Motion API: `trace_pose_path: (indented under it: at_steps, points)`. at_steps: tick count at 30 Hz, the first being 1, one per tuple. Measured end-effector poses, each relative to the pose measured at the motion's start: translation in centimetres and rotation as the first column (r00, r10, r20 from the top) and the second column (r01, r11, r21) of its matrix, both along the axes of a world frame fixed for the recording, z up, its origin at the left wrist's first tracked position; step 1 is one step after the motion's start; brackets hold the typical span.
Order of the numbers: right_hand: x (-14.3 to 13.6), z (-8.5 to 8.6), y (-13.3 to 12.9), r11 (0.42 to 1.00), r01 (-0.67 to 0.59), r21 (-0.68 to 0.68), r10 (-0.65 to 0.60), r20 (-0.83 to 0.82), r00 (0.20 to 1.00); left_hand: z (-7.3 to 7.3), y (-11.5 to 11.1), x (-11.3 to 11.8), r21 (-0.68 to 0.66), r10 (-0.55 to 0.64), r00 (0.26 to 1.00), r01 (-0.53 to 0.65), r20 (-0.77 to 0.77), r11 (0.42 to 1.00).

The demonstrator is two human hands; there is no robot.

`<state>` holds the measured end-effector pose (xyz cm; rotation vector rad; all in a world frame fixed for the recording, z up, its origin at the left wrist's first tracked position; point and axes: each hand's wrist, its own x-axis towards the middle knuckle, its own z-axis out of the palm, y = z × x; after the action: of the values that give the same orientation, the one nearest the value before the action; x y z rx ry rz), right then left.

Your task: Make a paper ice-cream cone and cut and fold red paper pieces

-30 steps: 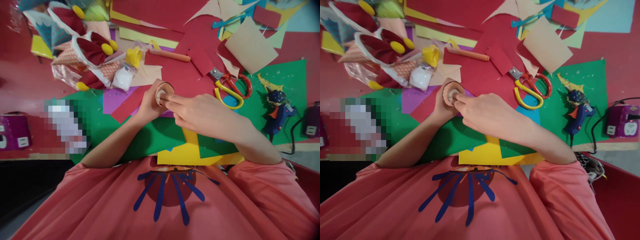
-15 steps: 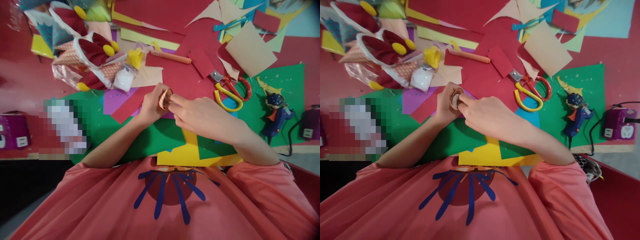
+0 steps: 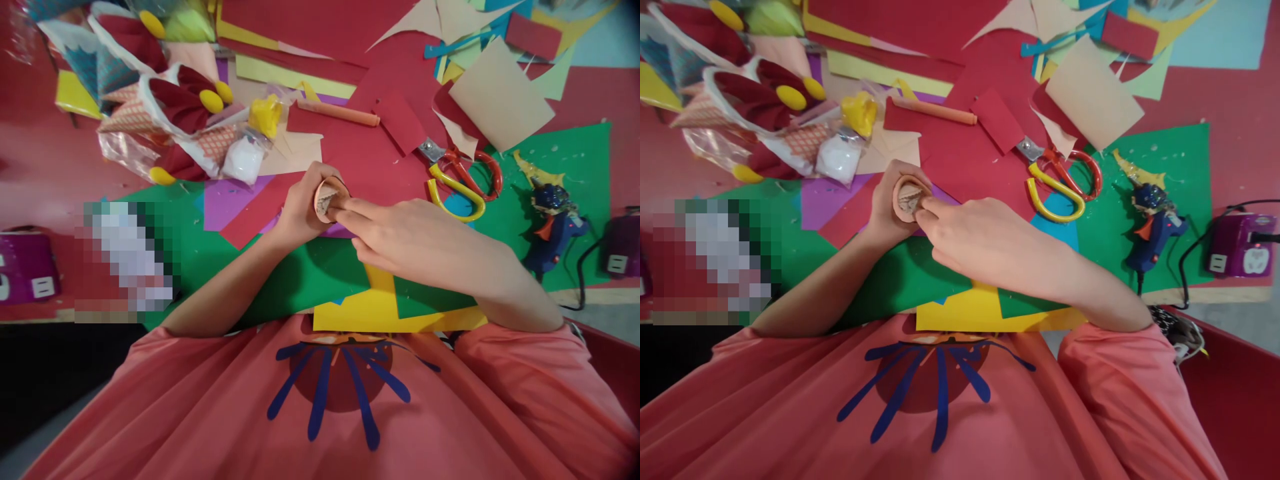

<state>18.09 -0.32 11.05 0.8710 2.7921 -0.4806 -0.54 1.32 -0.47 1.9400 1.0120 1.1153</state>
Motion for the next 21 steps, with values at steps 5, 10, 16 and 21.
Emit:
trace_pose_path:
  at_steps: [5,10,16,21]
  points:
    - [-0.4,0.5,0.1,0.998,0.065,-0.014,-0.065,0.018,0.998,-0.3,0.0,-0.2,-0.059,-0.029,1.0,0.029,-0.01,0.998]
    - [-1.1,0.8,0.1,0.988,0.148,0.047,-0.148,-0.005,0.989,-0.4,-0.2,-0.3,-0.128,0.015,1.0,-0.017,-0.019,0.992]
    - [-1.2,-0.6,0.0,0.991,0.103,0.091,-0.101,-0.026,0.995,-0.1,-0.1,0.0,-0.1,-0.003,1.0,0.002,-0.008,0.995]
    - [-1.5,-1.3,0.0,0.993,0.089,0.081,-0.089,0.003,0.996,-0.7,0.0,-0.1,-0.07,-0.023,1.0,0.023,-0.01,0.997]
